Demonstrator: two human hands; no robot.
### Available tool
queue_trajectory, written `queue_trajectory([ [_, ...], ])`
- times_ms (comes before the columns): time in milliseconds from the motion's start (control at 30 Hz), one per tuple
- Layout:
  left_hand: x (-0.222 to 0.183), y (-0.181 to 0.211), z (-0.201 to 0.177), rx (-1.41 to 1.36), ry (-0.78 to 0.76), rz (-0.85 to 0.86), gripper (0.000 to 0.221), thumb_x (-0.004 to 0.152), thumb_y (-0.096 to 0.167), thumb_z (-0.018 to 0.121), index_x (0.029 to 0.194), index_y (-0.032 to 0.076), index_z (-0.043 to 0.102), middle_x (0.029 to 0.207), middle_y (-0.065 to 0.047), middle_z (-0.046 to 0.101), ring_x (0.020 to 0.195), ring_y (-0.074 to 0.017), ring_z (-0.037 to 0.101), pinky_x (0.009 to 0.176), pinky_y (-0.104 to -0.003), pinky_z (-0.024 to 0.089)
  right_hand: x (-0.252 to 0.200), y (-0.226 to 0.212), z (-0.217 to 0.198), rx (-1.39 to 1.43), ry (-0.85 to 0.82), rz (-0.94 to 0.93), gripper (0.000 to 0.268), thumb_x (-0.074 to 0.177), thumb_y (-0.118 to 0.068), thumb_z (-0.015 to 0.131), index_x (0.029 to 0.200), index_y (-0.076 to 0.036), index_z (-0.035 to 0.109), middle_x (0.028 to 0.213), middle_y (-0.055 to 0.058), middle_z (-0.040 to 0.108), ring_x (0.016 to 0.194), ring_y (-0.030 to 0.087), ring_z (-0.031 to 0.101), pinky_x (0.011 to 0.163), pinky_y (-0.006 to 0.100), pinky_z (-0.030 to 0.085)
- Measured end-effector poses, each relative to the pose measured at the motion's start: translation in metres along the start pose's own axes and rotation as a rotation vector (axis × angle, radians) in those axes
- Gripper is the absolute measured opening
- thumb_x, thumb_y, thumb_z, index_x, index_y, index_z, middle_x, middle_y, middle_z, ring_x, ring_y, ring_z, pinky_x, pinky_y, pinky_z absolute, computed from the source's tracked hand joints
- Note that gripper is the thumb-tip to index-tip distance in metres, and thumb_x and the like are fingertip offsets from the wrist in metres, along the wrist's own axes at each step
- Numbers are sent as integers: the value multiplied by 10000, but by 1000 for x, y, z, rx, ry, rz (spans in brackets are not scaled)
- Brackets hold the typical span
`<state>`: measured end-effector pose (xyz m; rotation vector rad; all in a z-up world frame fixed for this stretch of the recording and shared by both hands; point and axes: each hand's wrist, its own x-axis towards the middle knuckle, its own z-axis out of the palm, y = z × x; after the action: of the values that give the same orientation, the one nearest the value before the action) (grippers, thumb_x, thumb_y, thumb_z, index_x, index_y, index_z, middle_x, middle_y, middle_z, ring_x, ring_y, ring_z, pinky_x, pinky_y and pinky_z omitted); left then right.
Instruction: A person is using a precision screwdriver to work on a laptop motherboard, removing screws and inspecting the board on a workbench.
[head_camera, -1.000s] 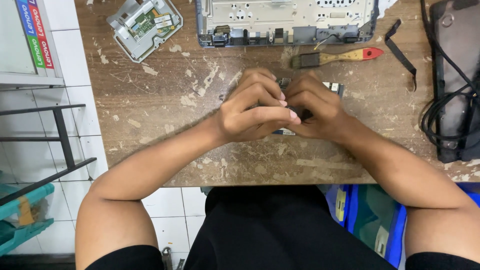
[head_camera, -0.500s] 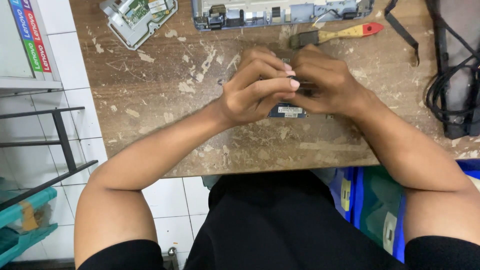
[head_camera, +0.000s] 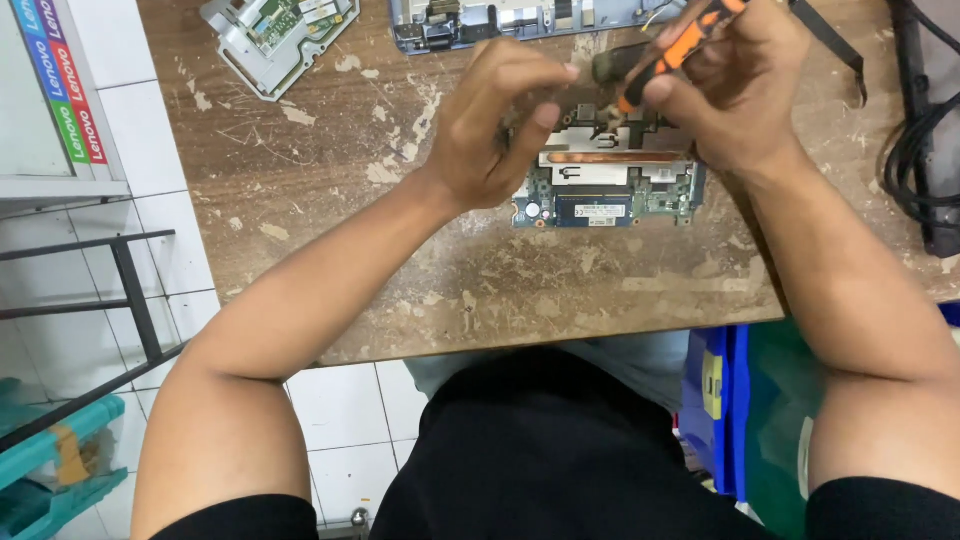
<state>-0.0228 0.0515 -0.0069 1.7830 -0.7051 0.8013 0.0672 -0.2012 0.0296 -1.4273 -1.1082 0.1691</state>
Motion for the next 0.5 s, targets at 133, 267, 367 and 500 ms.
queue_trajectory([
  [133, 7, 6, -3, 35, -93, -124, 269, 1181, 301, 495, 1304, 92, 611, 1113, -73, 735, 1008, -224, 658, 917, -363, 476, -5, 10, -5, 29, 141, 72, 221, 1169, -34, 721, 1235, 67, 536, 1084, 272, 690, 895, 316, 737, 780, 375, 624],
  [267, 10, 13, -5, 70, -186, -214, 342, 1109, 318, 704, 1376, 152, 568, 1112, -14, 711, 1040, -186, 656, 978, -363, 429, -6, 17, -11, 71, 196, 71, 230, 1157, -66, 734, 1205, -5, 518, 1088, 186, 639, 1019, 346, 766, 899, 433, 665],
  [367, 8, 13, -5, 70, -207, -173, 425, 1069, 255, 818, 1401, 137, 581, 1183, -28, 753, 1056, -201, 723, 1035, -377, 469, -2, 9, -8, 93, 188, 86, 214, 1163, -81, 712, 1231, -8, 523, 1097, 215, 687, 1042, 360, 778, 942, 461, 686],
  [500, 8, 11, -3, 63, -189, -141, 392, 1083, 234, 842, 1390, 151, 612, 1090, -10, 784, 988, -188, 719, 984, -355, 463, -1, 8, -6, 97, 177, 60, 241, 1153, -75, 701, 1276, -23, 500, 1167, 289, 701, 1121, 395, 765, 1051, 526, 687],
])
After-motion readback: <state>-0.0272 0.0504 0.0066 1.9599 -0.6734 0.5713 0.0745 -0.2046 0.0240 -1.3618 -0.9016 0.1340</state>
